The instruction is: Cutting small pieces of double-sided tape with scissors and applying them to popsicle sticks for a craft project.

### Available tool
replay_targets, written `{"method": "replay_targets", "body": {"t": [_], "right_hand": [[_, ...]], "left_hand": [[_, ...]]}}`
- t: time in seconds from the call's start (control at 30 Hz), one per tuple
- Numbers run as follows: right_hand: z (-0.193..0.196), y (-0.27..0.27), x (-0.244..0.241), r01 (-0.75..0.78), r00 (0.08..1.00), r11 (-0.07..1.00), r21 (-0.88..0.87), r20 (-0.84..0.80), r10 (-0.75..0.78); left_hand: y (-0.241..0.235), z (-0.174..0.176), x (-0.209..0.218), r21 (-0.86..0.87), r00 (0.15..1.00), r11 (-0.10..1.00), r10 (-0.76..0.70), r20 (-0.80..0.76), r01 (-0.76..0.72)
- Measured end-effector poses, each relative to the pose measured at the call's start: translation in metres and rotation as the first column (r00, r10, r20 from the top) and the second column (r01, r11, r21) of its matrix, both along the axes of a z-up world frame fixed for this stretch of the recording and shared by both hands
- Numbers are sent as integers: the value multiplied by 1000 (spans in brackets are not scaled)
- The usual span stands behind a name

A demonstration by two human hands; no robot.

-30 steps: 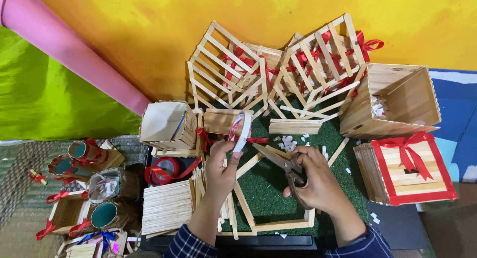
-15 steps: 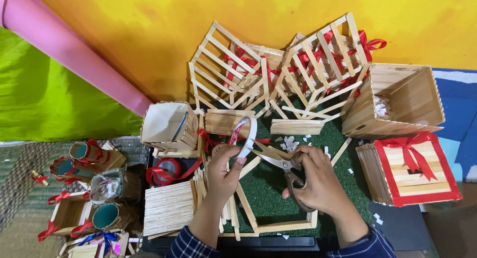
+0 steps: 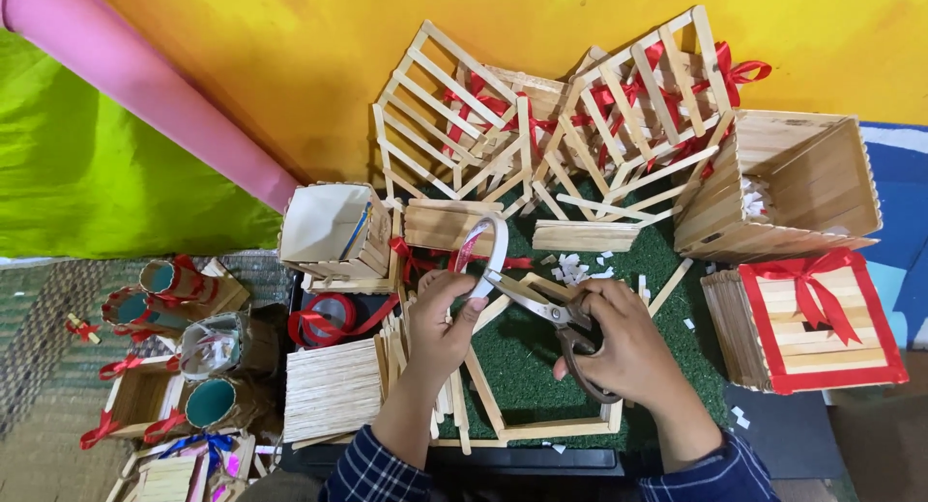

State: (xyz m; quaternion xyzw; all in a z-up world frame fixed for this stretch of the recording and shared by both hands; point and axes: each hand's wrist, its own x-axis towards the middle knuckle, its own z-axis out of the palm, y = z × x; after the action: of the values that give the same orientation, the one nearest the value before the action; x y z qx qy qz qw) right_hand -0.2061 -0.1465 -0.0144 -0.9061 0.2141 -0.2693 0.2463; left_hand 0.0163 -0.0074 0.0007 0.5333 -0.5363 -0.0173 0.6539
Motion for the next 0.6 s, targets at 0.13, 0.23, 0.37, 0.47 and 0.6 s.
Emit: {"method": "replay_targets", "body": {"t": [0.13,0.23,0.37,0.47,0.6], "right_hand": [[5,3,0,-3,1000,1000,16,-4,3],[6,3,-1,-22,999,1000,20,26,22],[4,3,-1,-43,998,998,55,45,41],[-4,0,0,-42,997,997,66,62,37],[-16,-4,-1,4,992,1000,5,129,-5]], "left_hand": [[1,3,-1,0,1000,1000,-3,-16,3],[1,5,-1,-4,1000,1000,-15,-9,15],[2,5,-1,-6,1000,1000,-15,-5,15],[1,4,-1,-12,1000,1000,-4,-1,4],[1,7,-3,-16,996,997,79,50,-79]]}}
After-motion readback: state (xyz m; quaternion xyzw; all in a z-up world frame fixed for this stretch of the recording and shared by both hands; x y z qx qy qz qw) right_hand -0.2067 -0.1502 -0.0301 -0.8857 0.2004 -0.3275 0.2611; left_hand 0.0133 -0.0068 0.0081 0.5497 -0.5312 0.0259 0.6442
